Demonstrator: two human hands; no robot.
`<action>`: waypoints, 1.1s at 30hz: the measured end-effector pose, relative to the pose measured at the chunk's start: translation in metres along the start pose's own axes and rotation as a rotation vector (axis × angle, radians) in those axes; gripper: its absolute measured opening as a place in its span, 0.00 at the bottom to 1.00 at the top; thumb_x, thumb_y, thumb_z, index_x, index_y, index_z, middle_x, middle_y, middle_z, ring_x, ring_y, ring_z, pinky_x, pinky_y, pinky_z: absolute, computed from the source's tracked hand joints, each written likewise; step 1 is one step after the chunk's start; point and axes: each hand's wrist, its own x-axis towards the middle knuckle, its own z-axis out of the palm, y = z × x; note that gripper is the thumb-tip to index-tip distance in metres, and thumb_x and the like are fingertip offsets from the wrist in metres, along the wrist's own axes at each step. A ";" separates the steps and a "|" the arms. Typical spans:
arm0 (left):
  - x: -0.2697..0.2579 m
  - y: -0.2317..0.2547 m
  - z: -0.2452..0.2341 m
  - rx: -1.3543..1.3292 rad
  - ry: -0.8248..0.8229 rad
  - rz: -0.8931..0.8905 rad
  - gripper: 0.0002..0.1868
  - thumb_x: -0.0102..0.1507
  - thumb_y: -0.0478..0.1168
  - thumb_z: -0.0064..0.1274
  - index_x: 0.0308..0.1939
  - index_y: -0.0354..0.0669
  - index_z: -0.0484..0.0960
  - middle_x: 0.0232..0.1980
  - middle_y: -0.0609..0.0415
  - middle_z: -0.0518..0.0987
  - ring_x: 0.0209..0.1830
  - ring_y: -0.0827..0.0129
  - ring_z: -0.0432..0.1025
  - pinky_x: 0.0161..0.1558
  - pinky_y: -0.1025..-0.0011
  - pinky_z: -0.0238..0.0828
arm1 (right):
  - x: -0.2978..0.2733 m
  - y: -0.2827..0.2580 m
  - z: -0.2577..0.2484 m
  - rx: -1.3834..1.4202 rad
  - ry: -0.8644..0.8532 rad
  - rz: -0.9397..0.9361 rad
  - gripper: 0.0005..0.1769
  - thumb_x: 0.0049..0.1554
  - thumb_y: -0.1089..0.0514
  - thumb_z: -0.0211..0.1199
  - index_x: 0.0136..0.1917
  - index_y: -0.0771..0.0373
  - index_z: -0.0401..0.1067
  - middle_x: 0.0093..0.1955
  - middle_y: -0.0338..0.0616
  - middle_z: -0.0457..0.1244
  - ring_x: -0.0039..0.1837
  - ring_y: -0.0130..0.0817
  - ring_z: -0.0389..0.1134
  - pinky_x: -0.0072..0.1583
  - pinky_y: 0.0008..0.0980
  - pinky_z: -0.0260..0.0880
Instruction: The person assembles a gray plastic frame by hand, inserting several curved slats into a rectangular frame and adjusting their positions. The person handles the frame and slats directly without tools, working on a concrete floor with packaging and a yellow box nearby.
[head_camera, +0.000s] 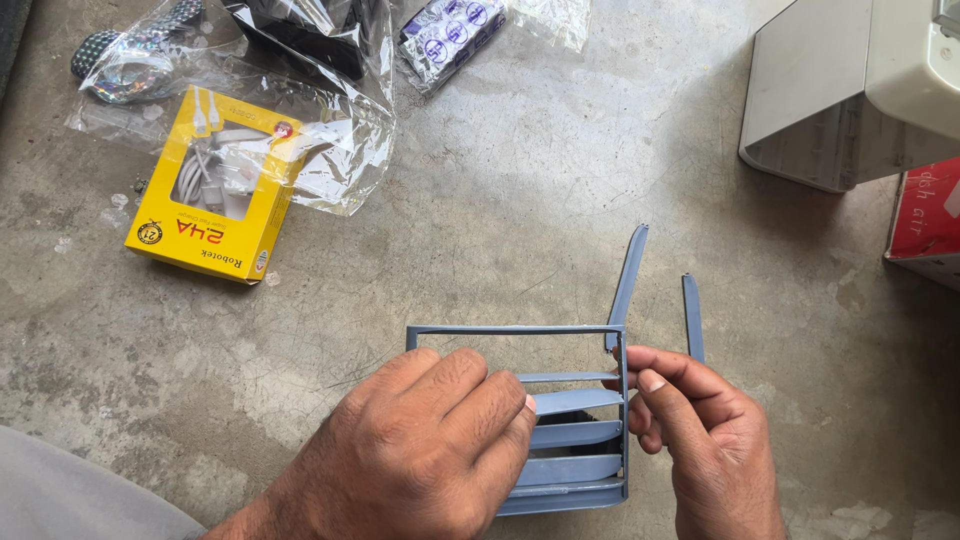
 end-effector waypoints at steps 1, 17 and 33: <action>0.000 0.000 0.000 0.002 0.003 0.006 0.04 0.61 0.32 0.60 0.33 0.32 0.83 0.33 0.55 0.74 0.35 0.70 0.73 0.30 0.69 0.70 | 0.000 0.001 -0.001 -0.006 0.001 0.003 0.15 0.58 0.62 0.60 0.55 0.70 0.79 0.31 0.44 0.66 0.33 0.25 0.61 0.35 0.27 0.60; -0.001 0.000 -0.002 -0.009 0.011 0.012 0.06 0.57 0.32 0.61 0.34 0.31 0.83 0.32 0.54 0.74 0.33 0.69 0.71 0.28 0.68 0.68 | 0.000 -0.002 0.000 -0.005 -0.002 -0.003 0.16 0.56 0.61 0.60 0.54 0.72 0.79 0.39 0.52 0.74 0.32 0.28 0.62 0.34 0.28 0.60; -0.001 0.001 -0.002 0.016 0.030 -0.012 0.04 0.59 0.32 0.61 0.33 0.32 0.83 0.33 0.55 0.75 0.33 0.70 0.72 0.28 0.69 0.68 | 0.001 -0.002 0.001 -0.029 0.018 0.015 0.15 0.56 0.63 0.61 0.53 0.71 0.80 0.36 0.52 0.71 0.33 0.28 0.63 0.34 0.29 0.61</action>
